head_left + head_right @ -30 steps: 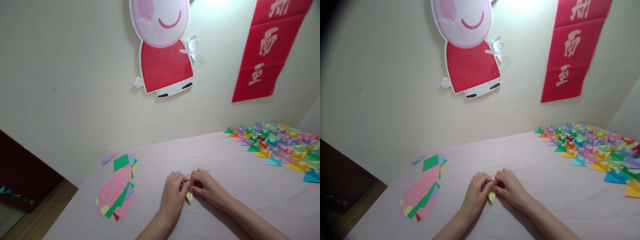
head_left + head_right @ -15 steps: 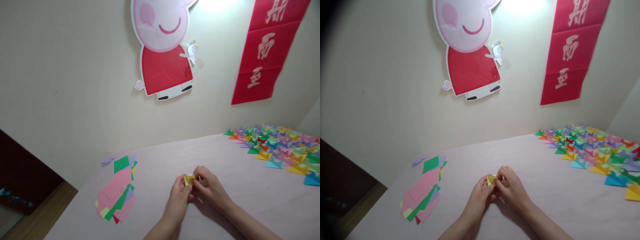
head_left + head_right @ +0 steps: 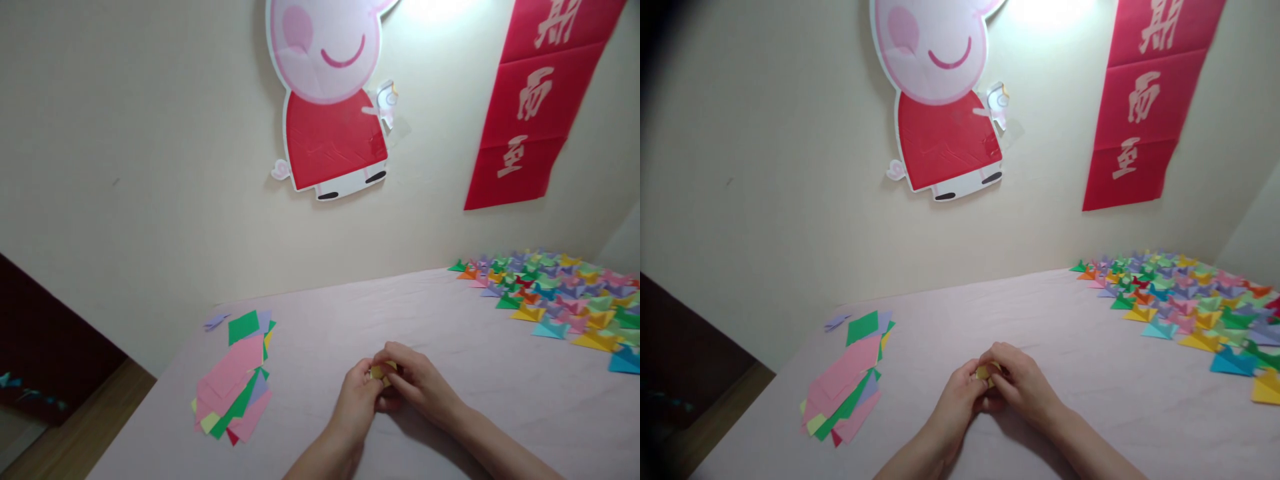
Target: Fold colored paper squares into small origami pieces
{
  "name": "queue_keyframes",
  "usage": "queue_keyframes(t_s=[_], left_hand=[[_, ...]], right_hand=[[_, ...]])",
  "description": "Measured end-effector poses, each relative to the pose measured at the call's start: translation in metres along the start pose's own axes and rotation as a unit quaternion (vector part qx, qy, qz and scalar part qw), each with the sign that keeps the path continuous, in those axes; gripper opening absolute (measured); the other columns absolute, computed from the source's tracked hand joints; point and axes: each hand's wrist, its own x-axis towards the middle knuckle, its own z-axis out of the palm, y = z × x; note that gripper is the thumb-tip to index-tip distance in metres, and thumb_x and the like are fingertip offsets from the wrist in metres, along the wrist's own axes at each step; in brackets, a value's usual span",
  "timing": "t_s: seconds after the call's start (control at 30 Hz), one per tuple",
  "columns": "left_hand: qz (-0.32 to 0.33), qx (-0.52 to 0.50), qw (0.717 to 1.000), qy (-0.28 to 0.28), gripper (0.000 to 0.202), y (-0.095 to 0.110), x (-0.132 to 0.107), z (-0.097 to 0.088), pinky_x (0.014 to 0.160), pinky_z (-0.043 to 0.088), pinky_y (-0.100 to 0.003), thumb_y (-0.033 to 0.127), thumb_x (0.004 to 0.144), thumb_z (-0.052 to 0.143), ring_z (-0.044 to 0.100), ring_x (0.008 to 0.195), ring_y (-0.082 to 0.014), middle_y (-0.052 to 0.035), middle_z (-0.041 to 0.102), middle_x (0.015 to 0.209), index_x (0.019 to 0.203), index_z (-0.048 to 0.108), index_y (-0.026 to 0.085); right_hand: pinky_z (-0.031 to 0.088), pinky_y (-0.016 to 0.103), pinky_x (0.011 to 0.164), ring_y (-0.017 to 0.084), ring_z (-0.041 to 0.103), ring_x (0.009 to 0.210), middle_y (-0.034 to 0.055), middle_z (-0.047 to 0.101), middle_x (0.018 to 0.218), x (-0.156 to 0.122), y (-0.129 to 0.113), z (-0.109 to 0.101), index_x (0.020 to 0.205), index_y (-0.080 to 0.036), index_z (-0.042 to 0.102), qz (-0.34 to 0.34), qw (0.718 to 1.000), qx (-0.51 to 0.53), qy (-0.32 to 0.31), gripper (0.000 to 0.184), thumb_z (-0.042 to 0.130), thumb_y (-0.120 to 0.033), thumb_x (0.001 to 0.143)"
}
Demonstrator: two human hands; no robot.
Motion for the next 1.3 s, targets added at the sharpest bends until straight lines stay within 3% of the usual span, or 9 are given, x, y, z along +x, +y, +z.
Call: queue_keyframes(t_s=[0.27, 0.4, 0.47, 0.57, 0.67, 0.77, 0.93, 1.13, 1.3], left_hand=[[-0.048, 0.138, 0.989, -0.020, 0.047, 0.005, 0.008, -0.014, 0.041, 0.034, -0.022, 0.045, 0.069, 0.058, 0.046, 0.042, -0.0109, -0.0014, 0.061, 0.063, 0.102, 0.056, 0.012], [-0.001, 0.264, 0.964, 0.005, 0.030, 0.019, -0.006, -0.018, 0.059, 0.044, -0.026, 0.026, 0.076, 0.057, 0.056, 0.062, -0.0156, -0.0032, 0.064, 0.075, 0.104, 0.061, 0.015], [0.137, 0.514, 0.842, 0.086, 0.036, 0.024, -0.019, -0.016, 0.083, 0.046, -0.035, 0.014, 0.080, 0.050, 0.057, 0.096, -0.0229, -0.0094, 0.064, 0.107, 0.114, 0.062, 0.017], [0.178, 0.710, 0.673, 0.106, 0.045, 0.012, -0.035, -0.014, 0.090, 0.044, -0.044, 0.007, 0.080, 0.046, 0.054, 0.104, -0.0282, -0.0123, 0.061, 0.117, 0.121, 0.061, 0.015], [0.220, 0.791, 0.568, 0.063, 0.045, -0.017, -0.040, -0.019, 0.082, 0.047, -0.040, 0.011, 0.078, 0.054, 0.057, 0.095, -0.0274, -0.0125, 0.066, 0.111, 0.122, 0.062, 0.009], [0.290, 0.810, 0.504, 0.078, 0.039, -0.039, -0.038, -0.027, 0.085, 0.045, -0.039, 0.015, 0.083, 0.054, 0.055, 0.097, -0.0260, -0.0124, 0.066, 0.114, 0.120, 0.065, 0.008], [0.299, 0.815, 0.490, 0.078, 0.042, -0.039, -0.037, -0.026, 0.087, 0.043, -0.039, 0.019, 0.086, 0.053, 0.054, 0.094, -0.0249, -0.0107, 0.067, 0.104, 0.125, 0.062, 0.008], [0.249, 0.814, 0.520, 0.068, 0.049, -0.026, -0.036, -0.014, 0.088, 0.045, -0.042, 0.024, 0.089, 0.053, 0.054, 0.095, -0.0268, -0.0126, 0.065, 0.107, 0.134, 0.055, 0.006], [0.236, 0.791, 0.562, 0.062, 0.058, -0.026, -0.035, -0.013, 0.096, 0.044, -0.046, 0.048, 0.094, 0.052, 0.055, 0.103, -0.0293, -0.0124, 0.065, 0.115, 0.137, 0.053, 0.009]], right_hand=[[0.042, 0.025, 0.058, 0.015, 0.057, 0.060, -0.0015, 0.063, 0.066, 0.001, -0.003, 0.004, 0.082, -0.019, 0.062, 0.119, 0.987, 0.111, -0.004, 0.020, 0.050, -0.034, 0.090], [0.045, 0.027, 0.065, 0.017, 0.061, 0.071, 0.0014, 0.067, 0.076, 0.002, -0.004, 0.008, 0.082, -0.020, 0.061, 0.114, 0.991, 0.069, -0.017, 0.014, 0.048, -0.024, 0.086], [0.045, 0.028, 0.070, 0.018, 0.061, 0.075, 0.0030, 0.067, 0.080, 0.002, -0.005, 0.011, 0.081, -0.020, 0.060, 0.106, 0.994, 0.022, -0.027, 0.013, 0.048, -0.021, 0.085], [0.045, 0.030, 0.072, 0.019, 0.061, 0.077, 0.0044, 0.066, 0.081, 0.001, -0.007, 0.014, 0.081, -0.020, 0.060, 0.096, 0.993, -0.046, -0.041, 0.012, 0.048, -0.019, 0.084], [0.046, 0.031, 0.074, 0.020, 0.061, 0.081, 0.0051, 0.067, 0.084, 0.000, -0.009, 0.014, 0.083, -0.020, 0.061, 0.090, 0.993, -0.061, -0.051, 0.012, 0.049, -0.018, 0.084], [0.046, 0.032, 0.077, 0.020, 0.061, 0.083, 0.0053, 0.067, 0.085, 0.001, -0.009, 0.014, 0.083, -0.020, 0.063, 0.082, 0.994, -0.048, -0.051, 0.015, 0.048, -0.020, 0.088], [0.047, 0.033, 0.076, 0.020, 0.061, 0.081, 0.0055, 0.067, 0.084, 0.001, -0.004, 0.014, 0.084, -0.020, 0.064, 0.085, 0.995, -0.035, -0.039, 0.021, 0.044, -0.021, 0.089], [0.048, 0.035, 0.075, 0.021, 0.060, 0.079, 0.0040, 0.064, 0.081, -0.001, 0.004, 0.014, 0.091, -0.021, 0.064, 0.118, 0.992, -0.041, 0.012, 0.019, 0.046, -0.021, 0.086], [0.047, 0.038, 0.080, 0.023, 0.059, 0.083, 0.0055, 0.066, 0.085, -0.002, 0.010, 0.010, 0.091, -0.022, 0.066, 0.125, 0.990, -0.043, 0.044, 0.024, 0.044, -0.029, 0.089]])
